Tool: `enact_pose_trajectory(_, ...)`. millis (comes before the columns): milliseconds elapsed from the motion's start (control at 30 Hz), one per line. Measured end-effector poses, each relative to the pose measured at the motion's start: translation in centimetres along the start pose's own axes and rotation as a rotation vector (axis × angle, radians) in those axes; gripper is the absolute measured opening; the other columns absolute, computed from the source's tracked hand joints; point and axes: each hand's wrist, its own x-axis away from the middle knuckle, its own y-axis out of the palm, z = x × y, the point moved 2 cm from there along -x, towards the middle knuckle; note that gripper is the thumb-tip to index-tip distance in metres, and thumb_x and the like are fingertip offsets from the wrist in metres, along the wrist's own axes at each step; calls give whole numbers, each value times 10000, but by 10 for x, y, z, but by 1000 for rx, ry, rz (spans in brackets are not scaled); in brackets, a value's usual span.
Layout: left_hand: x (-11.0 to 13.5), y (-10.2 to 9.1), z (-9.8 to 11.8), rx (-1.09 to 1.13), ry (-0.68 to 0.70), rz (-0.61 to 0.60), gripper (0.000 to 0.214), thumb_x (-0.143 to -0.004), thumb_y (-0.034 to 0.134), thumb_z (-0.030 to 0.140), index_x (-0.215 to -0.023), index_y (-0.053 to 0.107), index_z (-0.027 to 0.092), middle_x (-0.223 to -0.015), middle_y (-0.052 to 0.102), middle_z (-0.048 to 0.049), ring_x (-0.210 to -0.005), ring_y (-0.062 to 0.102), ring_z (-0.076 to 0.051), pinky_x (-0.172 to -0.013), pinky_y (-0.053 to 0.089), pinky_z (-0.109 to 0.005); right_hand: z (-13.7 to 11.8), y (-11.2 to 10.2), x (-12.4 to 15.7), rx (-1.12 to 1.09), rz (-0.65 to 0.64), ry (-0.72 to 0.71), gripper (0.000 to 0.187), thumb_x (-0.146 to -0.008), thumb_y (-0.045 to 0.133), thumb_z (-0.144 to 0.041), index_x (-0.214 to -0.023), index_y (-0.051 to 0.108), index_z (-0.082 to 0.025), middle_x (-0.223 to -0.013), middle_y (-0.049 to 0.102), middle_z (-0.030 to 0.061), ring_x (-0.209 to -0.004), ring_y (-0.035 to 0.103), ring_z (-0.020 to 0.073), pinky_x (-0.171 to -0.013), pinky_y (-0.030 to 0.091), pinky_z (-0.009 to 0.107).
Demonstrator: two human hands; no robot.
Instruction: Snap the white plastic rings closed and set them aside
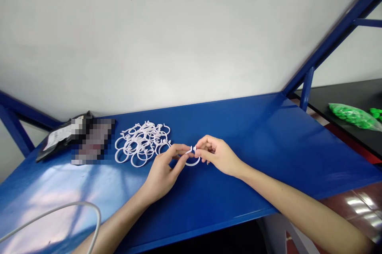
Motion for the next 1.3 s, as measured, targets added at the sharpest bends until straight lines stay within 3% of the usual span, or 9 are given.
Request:
enact_pose_trajectory(333,0,1,2,6,-48,68,144,-950,643,350,-970,714,226,-907,765,-7,-798,718,-154,-745,572,-279,-12,6,7,245,17,-102,152,-915,712,-354,-941,702,-204,-759,683,-18,-635,579,114,-587,448,243)
enact_pose_trajectory(733,3,3,7,169,-180,93,184,-888,702,383,-898,738,203,-871,754,-29,-788,695,-161,-720,563,-265,-15,7,10,274,36,-144,129,-914,713,-329,-938,710,-202,-754,685,-17,-629,588,114,-600,465,236)
enact_pose_trajectory(1100,8,4,6,139,-32,137,64,-895,723,280,-902,772,240,-810,729,7,-754,665,-125,-713,518,-230,-12,9,12,218,57,-209,70,-898,727,-260,-884,766,-204,-754,684,-12,-612,583,107,-596,457,243)
enact_pose_trajectory(1300,10,7,9,103,80,170,69,-905,709,203,-919,766,239,-782,730,14,-706,654,-118,-687,504,-237,-4,10,12,125,53,-180,168,-903,737,-335,-817,734,-191,-719,651,-9,-582,582,113,-566,445,254)
